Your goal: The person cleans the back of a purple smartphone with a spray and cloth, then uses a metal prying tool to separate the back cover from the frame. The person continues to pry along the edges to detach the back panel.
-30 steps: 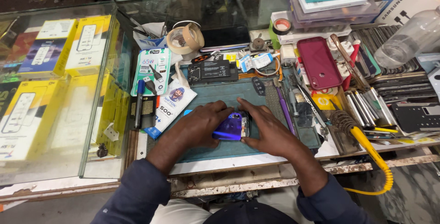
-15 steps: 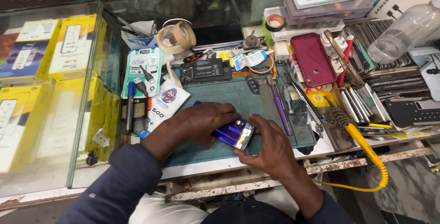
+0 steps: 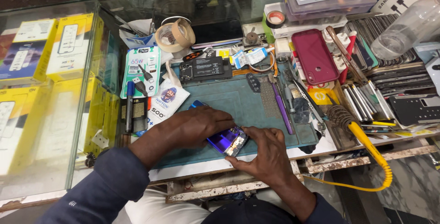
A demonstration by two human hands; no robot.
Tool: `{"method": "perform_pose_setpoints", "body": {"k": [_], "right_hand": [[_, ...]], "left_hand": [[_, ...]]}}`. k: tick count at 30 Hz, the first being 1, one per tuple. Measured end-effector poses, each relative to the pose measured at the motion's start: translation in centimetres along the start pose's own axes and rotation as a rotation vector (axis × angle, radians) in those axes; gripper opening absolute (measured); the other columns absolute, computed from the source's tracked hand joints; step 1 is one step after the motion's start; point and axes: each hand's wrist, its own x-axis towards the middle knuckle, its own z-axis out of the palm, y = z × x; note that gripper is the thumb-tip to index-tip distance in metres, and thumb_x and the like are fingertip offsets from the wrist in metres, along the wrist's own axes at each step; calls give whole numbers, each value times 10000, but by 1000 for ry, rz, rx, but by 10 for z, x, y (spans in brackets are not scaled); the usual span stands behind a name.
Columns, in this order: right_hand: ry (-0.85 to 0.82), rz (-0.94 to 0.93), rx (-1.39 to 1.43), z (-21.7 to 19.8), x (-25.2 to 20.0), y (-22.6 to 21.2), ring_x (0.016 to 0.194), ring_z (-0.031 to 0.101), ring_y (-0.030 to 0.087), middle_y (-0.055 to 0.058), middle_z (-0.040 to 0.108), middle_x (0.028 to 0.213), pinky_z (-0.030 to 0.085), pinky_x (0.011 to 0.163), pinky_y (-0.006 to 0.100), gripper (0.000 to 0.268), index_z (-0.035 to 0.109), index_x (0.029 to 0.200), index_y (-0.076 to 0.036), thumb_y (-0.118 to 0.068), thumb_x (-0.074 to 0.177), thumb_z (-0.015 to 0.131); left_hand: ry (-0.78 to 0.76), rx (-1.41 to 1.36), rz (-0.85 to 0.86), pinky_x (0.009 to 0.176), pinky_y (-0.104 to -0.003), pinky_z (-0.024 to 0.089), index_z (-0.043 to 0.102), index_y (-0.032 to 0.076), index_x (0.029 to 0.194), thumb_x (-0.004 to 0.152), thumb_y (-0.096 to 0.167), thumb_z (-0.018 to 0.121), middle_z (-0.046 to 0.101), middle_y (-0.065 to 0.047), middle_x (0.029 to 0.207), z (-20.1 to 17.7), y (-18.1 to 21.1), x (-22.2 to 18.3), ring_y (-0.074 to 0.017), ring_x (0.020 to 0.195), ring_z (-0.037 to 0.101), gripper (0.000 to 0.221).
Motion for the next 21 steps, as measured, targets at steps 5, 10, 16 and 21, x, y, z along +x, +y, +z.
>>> {"method": "perform_pose_setpoints", "body": {"k": [5, 10, 16, 21], "right_hand": [[23, 22, 24, 1, -1, 3, 970, 680, 269, 121, 722, 1081, 386, 932, 464, 842, 509, 1245, -40, -511, 681, 920], [32, 85, 25, 2, 1, 1, 990, 665, 263, 115, 722, 1079, 361, 944, 469, 832, 535, 1239, -34, -518, 676, 909], [28, 140, -72, 2, 4, -3, 1011, 630, 265, 84, 736, 1067, 352, 942, 486, 901, 570, 1239, -52, -621, 615, 884], [3, 142, -93, 4, 4, -2, 1027, 619, 273, 97, 739, 1086, 372, 941, 482, 952, 565, 1293, -41, -657, 631, 861]], "left_hand": [[53, 108, -22, 1061, -487, 425, 628, 99, 1342, 833, 63, 644, 641, -81, 1354, 7, 3, -4, -275, 1256, 599, 511], [78, 138, -53, 1068, -510, 407, 631, 125, 1348, 905, 142, 557, 644, -67, 1341, 8, 3, -8, -269, 1253, 597, 450], [37, 165, -33, 1060, -515, 400, 619, 137, 1362, 903, 141, 556, 639, -56, 1344, 6, 2, -3, -266, 1265, 576, 464], [-69, 126, -78, 1071, -499, 416, 592, 152, 1395, 927, 140, 560, 621, -35, 1376, 5, 1, -3, -239, 1294, 568, 470]]}}
